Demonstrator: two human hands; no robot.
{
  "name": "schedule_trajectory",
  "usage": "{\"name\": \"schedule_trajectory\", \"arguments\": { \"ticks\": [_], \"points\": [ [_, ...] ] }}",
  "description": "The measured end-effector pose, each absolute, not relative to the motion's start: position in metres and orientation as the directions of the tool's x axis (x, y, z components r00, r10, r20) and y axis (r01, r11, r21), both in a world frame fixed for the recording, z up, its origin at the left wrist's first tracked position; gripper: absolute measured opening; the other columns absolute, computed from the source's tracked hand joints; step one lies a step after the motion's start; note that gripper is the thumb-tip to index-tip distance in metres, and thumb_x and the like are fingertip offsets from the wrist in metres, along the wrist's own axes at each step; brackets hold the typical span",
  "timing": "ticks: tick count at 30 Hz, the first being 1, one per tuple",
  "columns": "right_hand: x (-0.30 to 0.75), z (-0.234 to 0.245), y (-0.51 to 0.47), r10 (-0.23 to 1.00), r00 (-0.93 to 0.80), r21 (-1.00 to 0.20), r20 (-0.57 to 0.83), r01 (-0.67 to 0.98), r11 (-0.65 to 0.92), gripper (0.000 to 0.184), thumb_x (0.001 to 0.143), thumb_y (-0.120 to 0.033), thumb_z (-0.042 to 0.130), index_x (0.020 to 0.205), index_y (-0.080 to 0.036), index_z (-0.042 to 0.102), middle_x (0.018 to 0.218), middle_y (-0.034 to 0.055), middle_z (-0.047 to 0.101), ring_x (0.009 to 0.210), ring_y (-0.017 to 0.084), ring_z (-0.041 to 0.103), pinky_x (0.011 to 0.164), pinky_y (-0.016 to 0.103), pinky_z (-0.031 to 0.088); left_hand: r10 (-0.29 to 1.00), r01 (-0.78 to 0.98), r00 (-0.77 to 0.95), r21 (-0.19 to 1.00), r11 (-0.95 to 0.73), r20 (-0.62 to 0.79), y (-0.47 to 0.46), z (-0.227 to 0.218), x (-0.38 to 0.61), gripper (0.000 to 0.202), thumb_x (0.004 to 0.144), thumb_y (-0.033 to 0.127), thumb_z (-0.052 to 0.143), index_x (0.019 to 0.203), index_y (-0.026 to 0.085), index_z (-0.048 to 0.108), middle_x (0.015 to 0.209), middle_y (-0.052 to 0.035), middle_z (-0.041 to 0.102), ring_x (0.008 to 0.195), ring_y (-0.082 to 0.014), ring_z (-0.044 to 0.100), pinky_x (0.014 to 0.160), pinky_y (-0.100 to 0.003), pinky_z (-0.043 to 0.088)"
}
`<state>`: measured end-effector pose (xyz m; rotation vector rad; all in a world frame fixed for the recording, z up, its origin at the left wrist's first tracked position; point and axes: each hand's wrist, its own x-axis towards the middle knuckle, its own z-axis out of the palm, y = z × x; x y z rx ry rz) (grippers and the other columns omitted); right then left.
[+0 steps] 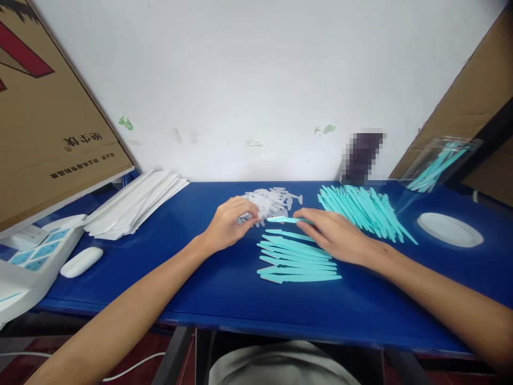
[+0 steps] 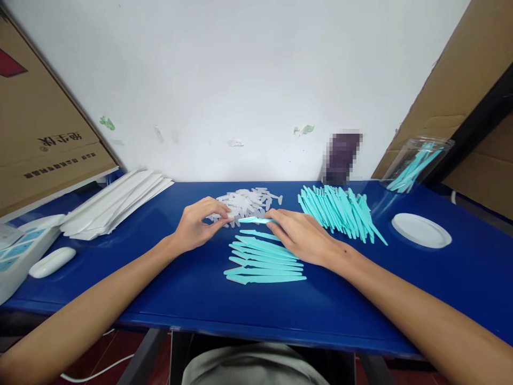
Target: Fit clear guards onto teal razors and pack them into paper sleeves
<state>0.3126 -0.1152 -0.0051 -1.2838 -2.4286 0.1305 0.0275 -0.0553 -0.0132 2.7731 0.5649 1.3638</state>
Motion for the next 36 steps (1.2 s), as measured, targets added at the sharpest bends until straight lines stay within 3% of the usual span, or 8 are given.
{"name": "schedule_trajectory", "arguments": {
  "ticks": [6,13,25,30,36],
  "points": [
    [0.311,-0.002,-0.117,0.811,-0.501,-0.257,0.304,0.776,0.576,0.035,0.108,-0.038,0.031,0.121,-0.021,0.058,0.103,0.0073,0.073,0.081,0.021,0.066,0.066,0.032,0.044,0.323,0.311,0.525,0.175,-0.934,0.787,-0.063,-0.011,0.034,0.012,0.094,0.027,0.071,0.102,0.019,0.069,0.092,-0.0043,0.075,0.085,-0.0168,0.068,0.077,-0.031,0.054],
    [0.309,0.002,-0.118,0.821,-0.473,-0.240,0.318,0.798,0.553,0.035,0.108,-0.038,0.032,0.119,-0.021,0.060,0.095,0.0054,0.072,0.074,0.020,0.063,0.064,0.032,0.041,0.326,0.363,0.524,0.140,-0.921,0.786,-0.062,-0.013,0.033,0.012,0.095,0.030,0.070,0.103,0.022,0.073,0.094,-0.0037,0.077,0.087,-0.0182,0.069,0.081,-0.036,0.052],
    [0.299,-0.002,-0.122,0.769,-0.547,-0.250,0.330,0.735,0.630,0.029,0.107,-0.034,0.035,0.115,-0.020,0.059,0.099,0.0067,0.073,0.083,0.021,0.066,0.070,0.032,0.043,0.377,0.250,0.558,0.283,-0.926,0.739,-0.073,-0.018,0.052,0.010,0.095,0.028,0.070,0.100,0.019,0.070,0.089,-0.0046,0.075,0.083,-0.0171,0.070,0.077,-0.031,0.056],
    [0.308,0.000,-0.116,0.814,-0.485,-0.199,0.321,0.806,0.558,0.027,0.106,-0.035,0.037,0.105,-0.020,0.059,0.098,0.0078,0.069,0.077,0.020,0.063,0.065,0.032,0.041,0.360,0.327,0.718,0.169,-0.930,0.596,-0.060,-0.015,0.039,0.030,0.099,0.033,0.063,0.126,0.020,0.063,0.119,-0.0108,0.069,0.111,-0.0231,0.064,0.095,-0.039,0.053],
    [0.321,-0.007,-0.106,0.848,-0.462,-0.165,0.258,0.844,0.510,0.025,0.103,-0.033,0.042,0.096,-0.020,0.062,0.098,0.0076,0.065,0.074,0.019,0.060,0.063,0.032,0.040,0.465,0.501,0.795,0.011,-0.865,0.390,-0.046,-0.006,0.010,0.020,0.097,0.031,0.060,0.109,0.021,0.072,0.130,-0.0136,0.056,0.116,-0.0300,0.055,0.098,-0.049,0.047]
  ]
}}
